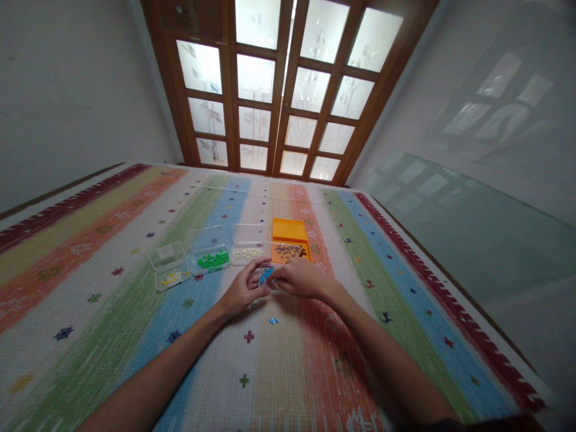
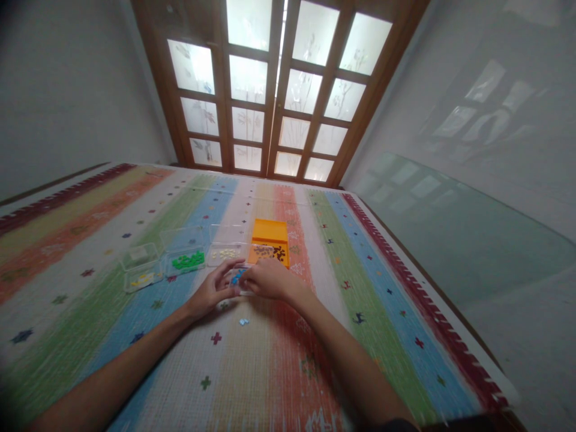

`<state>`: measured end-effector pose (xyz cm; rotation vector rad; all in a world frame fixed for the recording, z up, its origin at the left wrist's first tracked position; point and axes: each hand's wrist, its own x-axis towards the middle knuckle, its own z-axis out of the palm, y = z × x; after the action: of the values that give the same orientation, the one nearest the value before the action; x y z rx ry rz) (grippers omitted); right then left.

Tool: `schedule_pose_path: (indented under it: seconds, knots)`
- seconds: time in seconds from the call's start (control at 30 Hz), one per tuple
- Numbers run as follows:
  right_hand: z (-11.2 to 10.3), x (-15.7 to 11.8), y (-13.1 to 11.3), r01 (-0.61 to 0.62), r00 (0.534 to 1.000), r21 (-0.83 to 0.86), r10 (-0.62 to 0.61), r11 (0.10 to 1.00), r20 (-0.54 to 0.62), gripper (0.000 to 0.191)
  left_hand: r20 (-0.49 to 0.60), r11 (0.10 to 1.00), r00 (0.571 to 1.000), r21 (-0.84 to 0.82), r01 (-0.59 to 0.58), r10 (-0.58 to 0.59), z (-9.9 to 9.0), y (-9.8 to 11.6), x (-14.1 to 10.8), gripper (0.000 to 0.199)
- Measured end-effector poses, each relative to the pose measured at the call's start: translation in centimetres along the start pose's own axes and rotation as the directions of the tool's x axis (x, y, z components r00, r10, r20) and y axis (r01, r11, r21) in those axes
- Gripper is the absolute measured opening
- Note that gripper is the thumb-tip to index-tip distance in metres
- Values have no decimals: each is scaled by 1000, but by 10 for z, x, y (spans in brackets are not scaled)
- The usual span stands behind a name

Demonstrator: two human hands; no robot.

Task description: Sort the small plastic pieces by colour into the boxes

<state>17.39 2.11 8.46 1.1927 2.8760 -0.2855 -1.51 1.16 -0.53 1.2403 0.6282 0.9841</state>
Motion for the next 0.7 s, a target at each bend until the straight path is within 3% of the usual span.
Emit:
schedule_pose_path:
  seconds: [0.2, 0.33, 0.53, 0.7]
  knots:
    - [-4, -14, 1, 41, 996, 58, -37, 997, -78, 31, -21, 1000, 1000, 18, 9, -9, 0, 0, 0, 67]
    - [0, -31, -8, 82, 996, 166, -75, 983, -48, 26, -41, 999, 999, 35, -17, 19, 1, 2, 0, 64]
    - [34, -46, -25, 51, 994, 129, -63, 990, 89, 19, -37, 1000, 999, 17, 22, -21, 3, 3, -1, 66]
    - [65, -52, -36, -29, 999, 78, 30, 997, -16, 20, -34, 1000, 999, 16, 11, -10, 3, 2, -1, 66]
